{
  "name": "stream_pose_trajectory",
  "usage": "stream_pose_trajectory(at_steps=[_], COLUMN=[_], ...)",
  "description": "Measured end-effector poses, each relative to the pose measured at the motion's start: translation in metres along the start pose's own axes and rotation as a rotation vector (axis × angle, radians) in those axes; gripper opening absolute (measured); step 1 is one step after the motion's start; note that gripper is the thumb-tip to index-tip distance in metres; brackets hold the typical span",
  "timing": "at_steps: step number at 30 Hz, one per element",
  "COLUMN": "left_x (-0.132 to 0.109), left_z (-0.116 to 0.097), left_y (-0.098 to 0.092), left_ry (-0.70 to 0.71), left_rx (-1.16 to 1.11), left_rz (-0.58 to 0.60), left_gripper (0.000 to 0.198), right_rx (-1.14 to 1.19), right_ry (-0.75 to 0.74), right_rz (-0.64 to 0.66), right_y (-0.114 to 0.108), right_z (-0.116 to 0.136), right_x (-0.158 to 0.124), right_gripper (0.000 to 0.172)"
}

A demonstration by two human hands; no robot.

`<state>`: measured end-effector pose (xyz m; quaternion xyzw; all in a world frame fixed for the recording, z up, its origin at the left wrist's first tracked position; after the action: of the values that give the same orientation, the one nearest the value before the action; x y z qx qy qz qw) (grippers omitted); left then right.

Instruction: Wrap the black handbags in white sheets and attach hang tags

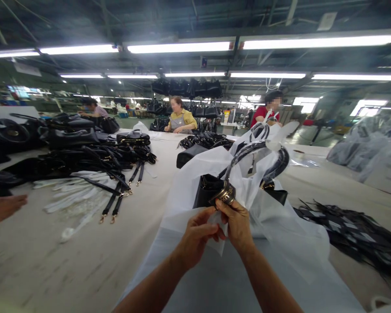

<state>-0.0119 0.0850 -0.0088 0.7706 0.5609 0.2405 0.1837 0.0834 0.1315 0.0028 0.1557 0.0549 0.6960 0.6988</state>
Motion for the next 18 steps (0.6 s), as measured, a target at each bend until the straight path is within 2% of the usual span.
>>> stream_pose_trajectory(at_steps=[5, 9, 14, 18], left_x=[-0.005, -0.003, 0.004, 0.01], left_z=[0.001, -0.011, -0.026, -0.028], left_y=[0.003, -0.002, -0.014, -0.015], left_ry=[-0.081, -0.005, 0.133, 0.187], left_rx=[-0.082, 0.015, 0.15, 0.196], left_rz=[0.009, -0.058, -0.146, -0.113], left_gripper=[0.044, 0.042, 0.024, 0.02], right_rx=[-0.151, -0.327, -0.462, -0.558], right_ry=[-0.058, -0.201, -0.425, -0.453], right_rz=[0.082, 0.166, 0.279, 0.39], right_y=[0.001, 0.002, 0.001, 0.002], right_z=[0.005, 0.014, 0.032, 0.028], right_x=[0.0, -0.004, -0.01, -0.008], right_gripper=[0.035, 0.039, 0.021, 0.014])
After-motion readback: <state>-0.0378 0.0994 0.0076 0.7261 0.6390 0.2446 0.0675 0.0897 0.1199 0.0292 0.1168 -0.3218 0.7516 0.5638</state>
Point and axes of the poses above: each hand's wrist, its own x-axis towards the middle knuckle, its own y-axis out of the palm, z = x × y, the point moved 7 cm from there along x, towards the middle knuckle, and after that the axes turned 2 degrees about z, right-handed, at the moved point
